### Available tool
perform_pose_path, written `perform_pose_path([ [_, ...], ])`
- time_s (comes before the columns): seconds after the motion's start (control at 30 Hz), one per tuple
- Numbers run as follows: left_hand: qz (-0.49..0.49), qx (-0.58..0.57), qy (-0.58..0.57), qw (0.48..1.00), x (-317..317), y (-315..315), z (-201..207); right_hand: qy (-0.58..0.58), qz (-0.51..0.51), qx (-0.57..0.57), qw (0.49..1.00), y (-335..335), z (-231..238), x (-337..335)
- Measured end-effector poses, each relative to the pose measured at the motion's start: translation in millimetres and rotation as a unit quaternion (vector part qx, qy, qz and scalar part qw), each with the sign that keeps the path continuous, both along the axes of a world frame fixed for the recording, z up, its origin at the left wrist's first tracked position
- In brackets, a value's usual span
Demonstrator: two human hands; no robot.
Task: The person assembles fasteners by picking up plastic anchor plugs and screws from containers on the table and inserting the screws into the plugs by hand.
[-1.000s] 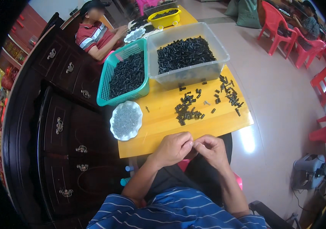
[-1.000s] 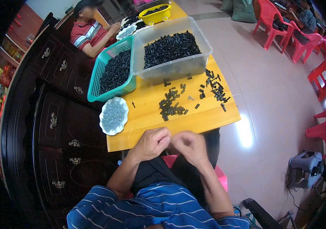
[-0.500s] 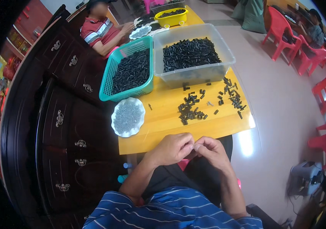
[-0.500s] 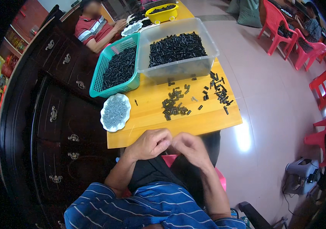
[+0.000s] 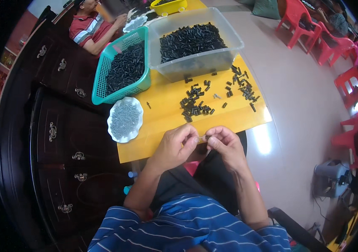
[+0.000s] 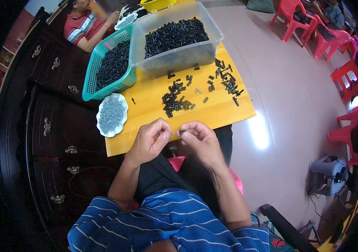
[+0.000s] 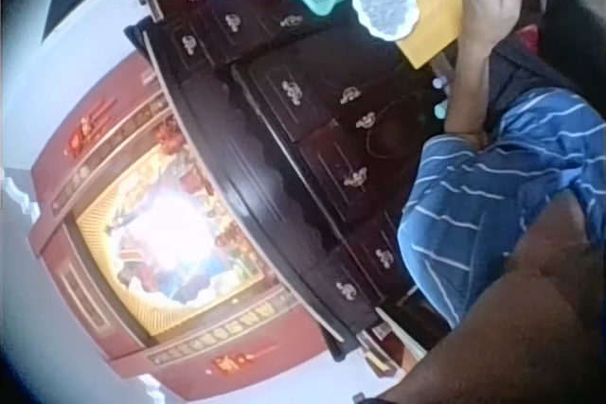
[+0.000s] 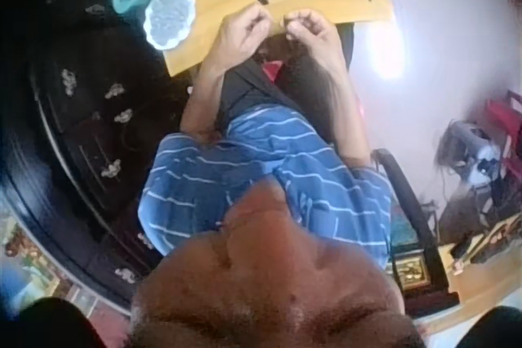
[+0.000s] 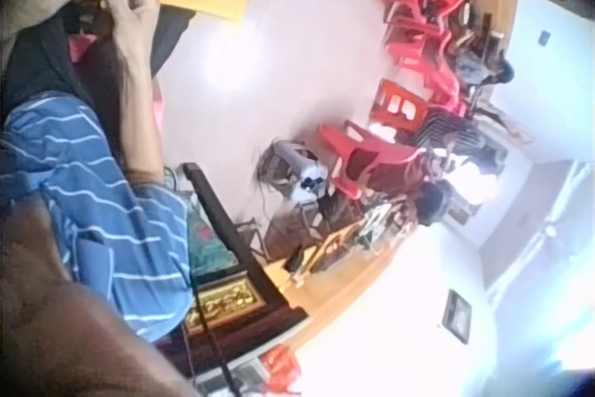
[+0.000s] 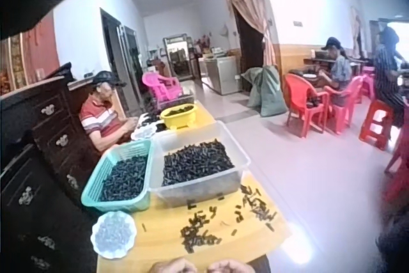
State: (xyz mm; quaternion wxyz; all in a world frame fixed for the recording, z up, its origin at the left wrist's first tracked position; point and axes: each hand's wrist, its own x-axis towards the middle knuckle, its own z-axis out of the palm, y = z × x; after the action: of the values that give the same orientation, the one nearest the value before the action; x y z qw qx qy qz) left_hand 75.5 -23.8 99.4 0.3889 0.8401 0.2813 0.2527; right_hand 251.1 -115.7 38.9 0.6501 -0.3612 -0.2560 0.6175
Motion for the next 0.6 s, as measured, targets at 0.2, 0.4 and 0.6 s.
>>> perform_pose_path([
  [0.2, -0.014, 0.007, 0.004, 1.000, 1.9, -1.8, -3.9, -0.019, 0.018, 0.024, 0.999, -0.9, -4.8, -0.1],
  [0.4, -0.017, 0.013, 0.056, 0.998, 0.9, -0.1, 2.9, -0.037, 0.017, 0.001, 0.999, -2.0, 6.6, -5.9],
  [0.6, -0.045, 0.053, 0.143, 0.987, -3.9, 3.0, 14.8, -0.055, 0.047, 0.000, 0.997, -1.0, 0.9, -4.6],
])
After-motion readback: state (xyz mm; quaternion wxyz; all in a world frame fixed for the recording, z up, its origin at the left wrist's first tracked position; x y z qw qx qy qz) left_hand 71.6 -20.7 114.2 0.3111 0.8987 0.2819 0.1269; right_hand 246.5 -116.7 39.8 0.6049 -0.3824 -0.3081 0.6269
